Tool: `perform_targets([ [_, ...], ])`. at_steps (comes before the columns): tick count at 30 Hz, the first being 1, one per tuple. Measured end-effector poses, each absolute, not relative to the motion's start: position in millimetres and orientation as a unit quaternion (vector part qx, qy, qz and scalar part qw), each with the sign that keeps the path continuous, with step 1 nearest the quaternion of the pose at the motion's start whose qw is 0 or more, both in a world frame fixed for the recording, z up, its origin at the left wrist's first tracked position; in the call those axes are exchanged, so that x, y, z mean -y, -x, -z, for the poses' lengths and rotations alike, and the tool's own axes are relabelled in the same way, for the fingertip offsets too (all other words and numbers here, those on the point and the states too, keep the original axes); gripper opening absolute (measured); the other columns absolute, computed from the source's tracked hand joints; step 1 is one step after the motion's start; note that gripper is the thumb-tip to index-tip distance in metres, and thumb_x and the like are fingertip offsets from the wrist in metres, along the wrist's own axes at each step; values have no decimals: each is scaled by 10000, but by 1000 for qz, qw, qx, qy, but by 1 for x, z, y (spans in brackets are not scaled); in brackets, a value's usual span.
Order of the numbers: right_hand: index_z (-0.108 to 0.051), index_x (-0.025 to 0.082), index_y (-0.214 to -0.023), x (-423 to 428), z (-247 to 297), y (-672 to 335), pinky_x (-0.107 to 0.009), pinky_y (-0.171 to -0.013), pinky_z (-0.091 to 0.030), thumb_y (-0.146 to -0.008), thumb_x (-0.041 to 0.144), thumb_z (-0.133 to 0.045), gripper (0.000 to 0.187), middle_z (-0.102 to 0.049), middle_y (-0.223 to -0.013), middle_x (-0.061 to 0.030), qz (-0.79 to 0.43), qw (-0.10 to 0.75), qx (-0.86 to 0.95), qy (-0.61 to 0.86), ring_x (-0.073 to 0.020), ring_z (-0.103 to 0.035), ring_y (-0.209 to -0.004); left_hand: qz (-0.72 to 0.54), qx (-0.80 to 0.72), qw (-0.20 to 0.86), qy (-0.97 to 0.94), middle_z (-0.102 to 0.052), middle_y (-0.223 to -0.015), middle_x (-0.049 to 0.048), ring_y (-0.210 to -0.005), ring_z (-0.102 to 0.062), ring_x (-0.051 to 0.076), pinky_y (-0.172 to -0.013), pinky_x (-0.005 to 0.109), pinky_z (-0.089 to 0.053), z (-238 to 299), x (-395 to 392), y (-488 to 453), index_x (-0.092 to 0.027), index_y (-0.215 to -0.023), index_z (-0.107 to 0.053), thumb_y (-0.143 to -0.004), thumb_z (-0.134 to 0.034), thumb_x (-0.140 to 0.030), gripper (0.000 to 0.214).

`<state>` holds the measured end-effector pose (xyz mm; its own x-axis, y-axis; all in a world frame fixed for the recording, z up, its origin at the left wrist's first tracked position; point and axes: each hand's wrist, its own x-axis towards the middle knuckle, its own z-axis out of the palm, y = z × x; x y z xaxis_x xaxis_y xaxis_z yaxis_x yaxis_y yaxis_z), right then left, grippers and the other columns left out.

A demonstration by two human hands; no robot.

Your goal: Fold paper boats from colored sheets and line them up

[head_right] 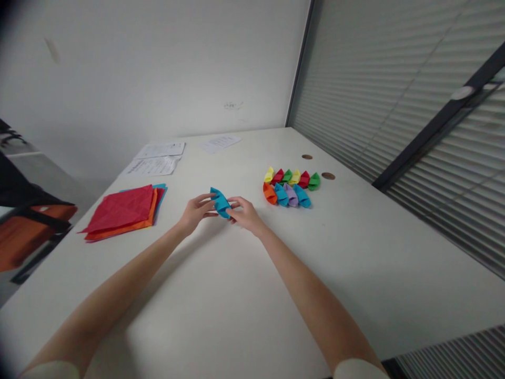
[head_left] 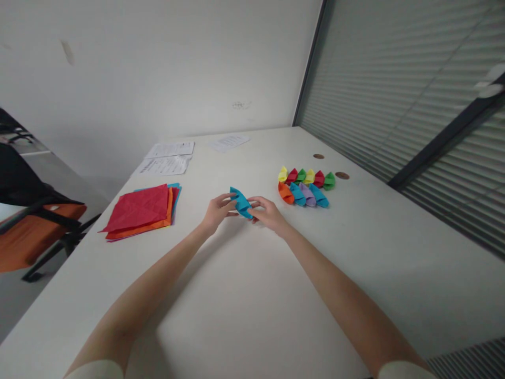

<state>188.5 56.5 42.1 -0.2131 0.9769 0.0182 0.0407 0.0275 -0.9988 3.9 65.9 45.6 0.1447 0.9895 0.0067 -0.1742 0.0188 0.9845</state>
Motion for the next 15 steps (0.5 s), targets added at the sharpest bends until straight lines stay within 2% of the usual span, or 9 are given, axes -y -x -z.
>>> perform_targets([
  [3,-626,182,-992,-56,-47,-191,-243,-547,-547,-786,240,-675,219,-687,-803,-25,-584,444,511,450,-127,-663,-592,-526,-406,586,-465,-701,-937,49,-804,-698,210,-764,450,-572,-48,-65,-5,-233,-1251,-458,-717,-763,-332,623],
  [5,-630,174,-966,-56,-49,-193,-243,-557,-546,-798,239,-674,185,-698,-767,-28,-618,444,476,441,-132,-669,-601,-522,-392,616,-440,-690,-930,29,-810,-701,207,-773,454,-570,-48,-65,-6,-269,-1268,-413,-731,-755,-323,638],
  [9,-639,176,-920,-57,-49,-193,-250,-564,-537,-796,248,-684,151,-701,-745,-22,-664,441,437,417,-131,-661,-588,-507,-393,665,-384,-674,-919,25,-791,-700,198,-755,406,-573,-47,-67,-5,-263,-1210,-457,-736,-759,-330,566],
  [15,-694,202,-893,-62,-43,-196,-237,-534,-481,-725,341,-736,222,-708,-769,-21,-665,455,417,419,-119,-616,-592,-494,-403,669,-382,-655,-940,33,-788,-693,199,-713,370,-573,-47,-69,-1,-274,-1247,-446,-719,-773,-324,624],
])
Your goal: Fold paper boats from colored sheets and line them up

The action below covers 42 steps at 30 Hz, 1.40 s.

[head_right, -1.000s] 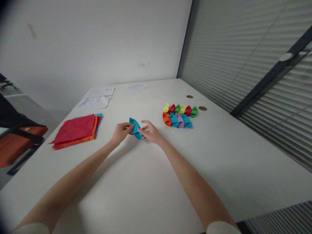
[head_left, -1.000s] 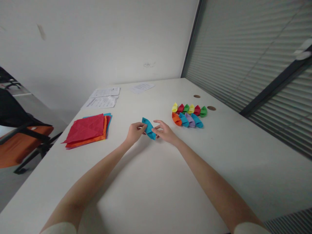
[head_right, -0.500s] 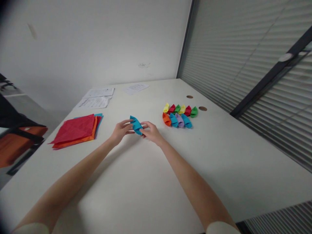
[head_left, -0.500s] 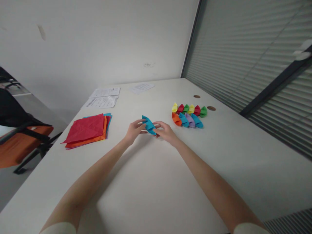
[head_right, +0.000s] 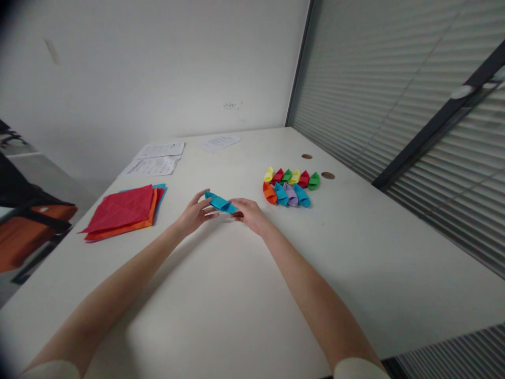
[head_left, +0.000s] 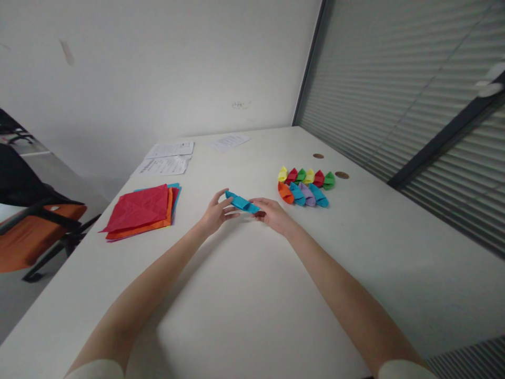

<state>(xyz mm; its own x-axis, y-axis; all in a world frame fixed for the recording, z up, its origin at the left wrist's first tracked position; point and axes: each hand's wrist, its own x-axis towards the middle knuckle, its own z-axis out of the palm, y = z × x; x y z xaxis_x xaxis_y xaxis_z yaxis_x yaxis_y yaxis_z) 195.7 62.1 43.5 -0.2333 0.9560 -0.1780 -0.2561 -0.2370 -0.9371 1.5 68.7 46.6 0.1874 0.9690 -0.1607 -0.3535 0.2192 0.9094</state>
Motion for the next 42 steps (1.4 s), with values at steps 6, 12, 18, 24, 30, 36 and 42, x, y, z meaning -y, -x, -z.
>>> perform_targets([
  [6,-711,174,-781,-69,-32,-203,-220,-481,-352,-609,400,-775,291,-665,-681,-11,-647,473,408,437,-111,-546,-576,-483,-382,567,-547,-593,-895,-1,-782,-648,148,-756,331,-569,-41,-64,-4,-244,-1287,-479,-614,-835,-255,762],
  [12,-707,157,-746,-72,-25,-204,-234,-527,-342,-569,430,-789,335,-644,-652,-6,-632,478,421,441,-106,-515,-591,-464,-363,504,-632,-606,-994,30,-824,-647,150,-808,329,-553,-37,-61,-8,-192,-1113,-554,-629,-819,-219,552],
  [18,-683,224,-1048,-70,-34,-208,-250,-612,-445,-676,430,-747,430,-654,-941,-34,-496,488,561,449,-126,-597,-718,-529,-382,524,-547,-621,-1014,39,-825,-652,167,-809,373,-560,-33,-66,-8,-190,-1097,-538,-558,-843,-195,620],
  [24,-704,222,-935,-67,-31,-209,-328,-737,-542,-790,368,-685,206,-552,-1044,-65,-309,479,729,378,-138,-608,-773,-519,-387,630,-429,-613,-933,10,-813,-684,171,-839,398,-547,-32,-70,-3,-186,-1112,-525,-585,-823,-149,606],
  [30,-700,219,-845,-68,-26,-210,-348,-758,-556,-867,285,-602,119,-539,-974,-62,-209,487,759,377,-163,-595,-818,-498,-371,660,-422,-649,-1004,32,-825,-704,190,-781,361,-554,-26,-73,2,-228,-1192,-498,-648,-819,-227,632],
  [36,-702,215,-816,-75,-38,-232,-362,-730,-563,-839,213,-603,101,-550,-971,-73,-109,495,739,443,-164,-586,-748,-510,-363,678,-386,-697,-911,74,-771,-688,159,-719,294,-543,-12,-83,17,-145,-1043,-615,-727,-770,-285,379],
  [42,-703,186,-812,-81,-61,-315,-366,-692,-571,-802,240,-603,114,-530,-959,-77,10,498,675,544,-160,-585,-706,-499,-372,663,-416,-701,-814,67,-697,-658,147,-726,334,-535,-10,-82,16,-123,-959,-656,-695,-784,-260,324],
])
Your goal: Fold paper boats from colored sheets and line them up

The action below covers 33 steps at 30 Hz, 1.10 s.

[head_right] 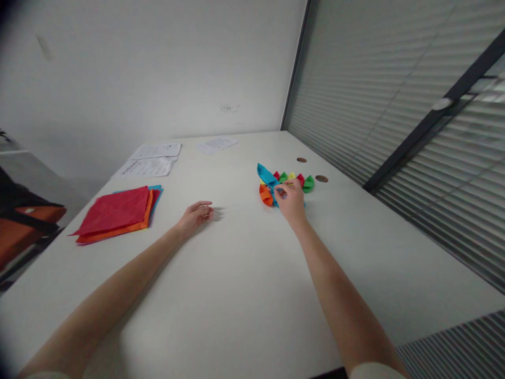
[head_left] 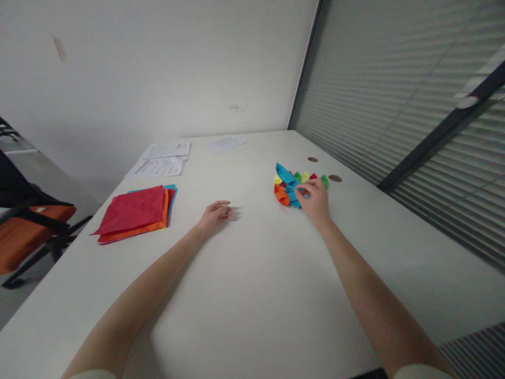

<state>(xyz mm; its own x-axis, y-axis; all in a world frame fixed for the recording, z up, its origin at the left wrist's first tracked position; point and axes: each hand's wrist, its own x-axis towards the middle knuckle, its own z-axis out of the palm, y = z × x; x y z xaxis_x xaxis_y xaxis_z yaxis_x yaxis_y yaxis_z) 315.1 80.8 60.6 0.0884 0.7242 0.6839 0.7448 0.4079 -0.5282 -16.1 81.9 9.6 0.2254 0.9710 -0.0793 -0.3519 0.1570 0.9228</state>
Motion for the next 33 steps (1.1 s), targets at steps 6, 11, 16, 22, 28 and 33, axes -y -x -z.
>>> perform_targets([
  [6,-699,164,-803,-48,-49,-382,-394,-725,-557,-809,218,-565,144,-528,-962,-101,90,417,681,595,-139,-564,-605,-510,-371,655,-416,-685,-786,53,-667,-641,133,-721,322,-514,-10,-78,15,-123,-927,-660,-679,-800,-300,336],
  [11,-690,198,-811,-9,-33,-369,-369,-714,-553,-850,213,-521,175,-526,-920,-97,116,355,733,568,-197,-597,-734,-519,-373,649,-413,-685,-753,46,-642,-631,128,-696,311,-505,-11,-75,14,-122,-897,-667,-654,-817,-289,330],
  [16,-682,205,-833,12,-19,-337,-368,-734,-553,-883,181,-468,221,-527,-873,-88,107,312,781,530,-202,-593,-728,-524,-372,642,-418,-679,-740,45,-632,-625,124,-702,314,-507,-10,-74,14,-115,-882,-671,-643,-824,-303,340],
  [22,-668,187,-838,21,-8,-323,-343,-699,-542,-882,132,-458,221,-514,-869,-82,118,293,794,520,-177,-569,-680,-527,-362,642,-423,-673,-731,45,-636,-624,129,-703,320,-506,-5,-77,15,-114,-875,-674,-638,-825,-309,342],
  [28,-687,181,-876,11,-23,-347,-311,-690,-536,-888,194,-507,180,-510,-891,-78,166,367,747,528,-179,-579,-757,-521,-367,645,-422,-677,-745,45,-651,-632,129,-716,312,-503,-5,-77,15,-108,-886,-676,-635,-831,-319,363],
  [33,-697,160,-821,-27,-34,-406,-341,-693,-539,-835,211,-521,184,-509,-929,-96,177,349,691,608,-171,-560,-709,-522,-369,643,-421,-676,-732,47,-645,-630,133,-703,315,-502,-6,-76,15,-110,-867,-674,-625,-840,-334,370],
])
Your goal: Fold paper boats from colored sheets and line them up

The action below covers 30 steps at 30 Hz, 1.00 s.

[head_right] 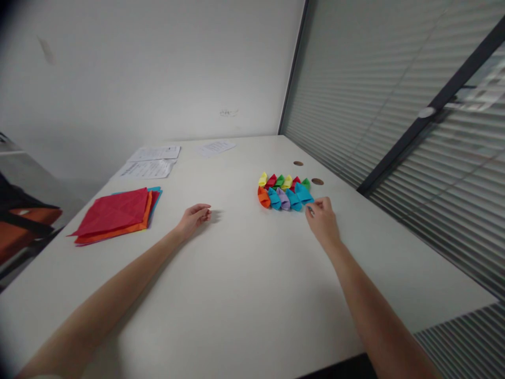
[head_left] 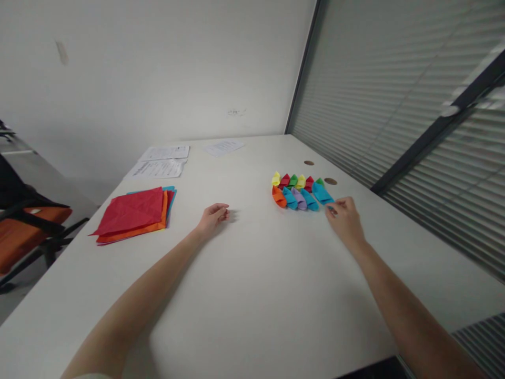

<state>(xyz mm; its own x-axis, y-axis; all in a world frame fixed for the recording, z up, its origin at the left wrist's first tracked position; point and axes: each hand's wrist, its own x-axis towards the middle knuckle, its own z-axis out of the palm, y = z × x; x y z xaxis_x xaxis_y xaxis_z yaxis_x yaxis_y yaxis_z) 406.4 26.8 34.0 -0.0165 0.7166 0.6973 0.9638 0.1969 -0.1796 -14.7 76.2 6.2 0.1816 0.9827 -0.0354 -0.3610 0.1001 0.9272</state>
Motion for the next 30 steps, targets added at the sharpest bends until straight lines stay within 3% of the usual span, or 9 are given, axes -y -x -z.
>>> perform_targets([
  [5,-707,135,-830,-50,-20,-438,-363,-740,-523,-797,192,-524,194,-519,-964,-122,145,260,676,675,-202,-566,-764,-523,-369,640,-426,-677,-726,40,-635,-623,128,-698,312,-496,-5,-78,16,-109,-877,-668,-603,-850,-364,416],
  [11,-712,138,-867,-51,-4,-437,-354,-764,-502,-819,199,-497,229,-500,-1005,-119,124,226,695,671,-185,-554,-743,-521,-368,637,-433,-674,-743,46,-643,-625,129,-709,322,-495,-1,-81,17,-106,-891,-671,-635,-832,-353,391],
  [17,-706,164,-1065,-42,-10,-419,-404,-816,-415,-832,291,-540,313,-493,-1093,-138,217,173,700,658,-244,-490,-882,-522,-363,638,-434,-677,-749,47,-651,-626,130,-706,315,-493,-1,-80,16,-113,-891,-674,-647,-827,-346,371],
  [22,-719,205,-1058,-42,-12,-407,-432,-824,-361,-827,343,-594,297,-478,-1166,-151,244,147,712,642,-290,-426,-971,-523,-371,634,-431,-675,-731,43,-654,-629,130,-712,312,-497,-1,-79,15,-118,-876,-679,-635,-837,-350,370],
  [26,-742,186,-871,-48,-9,-407,-420,-812,-363,-835,259,-582,179,-504,-1122,-148,241,170,718,630,-283,-419,-967,-523,-373,631,-435,-671,-727,44,-646,-627,132,-713,321,-502,-1,-79,16,-118,-879,-674,-625,-837,-368,392],
  [30,-720,172,-811,-48,-14,-402,-420,-820,-394,-864,238,-536,202,-520,-1036,-137,258,263,691,623,-257,-445,-923,-524,-398,596,-460,-666,-754,38,-631,-627,130,-683,311,-509,-4,-78,12,-136,-902,-661,-654,-801,-426,406],
])
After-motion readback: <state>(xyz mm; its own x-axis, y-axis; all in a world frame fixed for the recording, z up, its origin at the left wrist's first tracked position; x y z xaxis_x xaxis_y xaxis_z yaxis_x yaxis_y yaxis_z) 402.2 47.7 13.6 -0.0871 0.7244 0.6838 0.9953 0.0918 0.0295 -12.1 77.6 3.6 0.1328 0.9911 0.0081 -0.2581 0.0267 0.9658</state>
